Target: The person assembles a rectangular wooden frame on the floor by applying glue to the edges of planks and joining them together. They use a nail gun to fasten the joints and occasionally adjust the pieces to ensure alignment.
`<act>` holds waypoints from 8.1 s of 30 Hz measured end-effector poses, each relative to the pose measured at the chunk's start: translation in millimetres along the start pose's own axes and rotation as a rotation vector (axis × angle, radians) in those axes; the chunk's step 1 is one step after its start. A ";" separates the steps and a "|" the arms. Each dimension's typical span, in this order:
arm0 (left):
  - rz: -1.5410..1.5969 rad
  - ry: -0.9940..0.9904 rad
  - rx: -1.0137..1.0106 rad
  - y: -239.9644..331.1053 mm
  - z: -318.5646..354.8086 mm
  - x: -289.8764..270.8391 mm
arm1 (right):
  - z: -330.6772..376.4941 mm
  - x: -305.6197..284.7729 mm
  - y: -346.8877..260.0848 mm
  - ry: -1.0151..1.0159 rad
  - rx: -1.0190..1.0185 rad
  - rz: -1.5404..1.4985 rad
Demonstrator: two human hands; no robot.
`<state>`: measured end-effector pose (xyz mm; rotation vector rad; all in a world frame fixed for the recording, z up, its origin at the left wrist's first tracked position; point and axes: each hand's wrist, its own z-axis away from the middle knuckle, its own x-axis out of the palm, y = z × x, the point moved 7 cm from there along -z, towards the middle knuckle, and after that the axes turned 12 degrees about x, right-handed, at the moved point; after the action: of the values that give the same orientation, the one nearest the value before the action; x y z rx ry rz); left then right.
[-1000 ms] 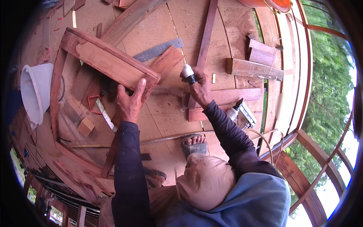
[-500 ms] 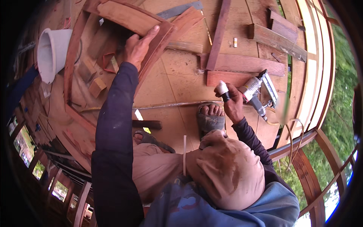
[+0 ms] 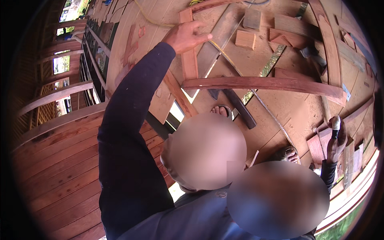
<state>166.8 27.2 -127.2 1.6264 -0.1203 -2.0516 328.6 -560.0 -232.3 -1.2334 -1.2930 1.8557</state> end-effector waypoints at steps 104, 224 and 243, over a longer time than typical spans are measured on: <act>1.068 1.085 -0.469 -121.4 232.5 238.4 | -53.7 302.9 -129.4 -0.679 -0.580 0.811; 0.242 -0.495 0.686 298.4 -145.5 153.7 | 31.5 14.9 -42.6 0.071 0.100 -0.258; 0.022 -0.450 0.663 402.7 -178.1 175.6 | 492.2 -61.9 137.5 1.108 0.909 -0.781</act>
<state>441.8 -355.3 -180.4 1.4352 -1.0639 -2.4817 -82.9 -865.4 -281.0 -0.7896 -0.1508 0.7240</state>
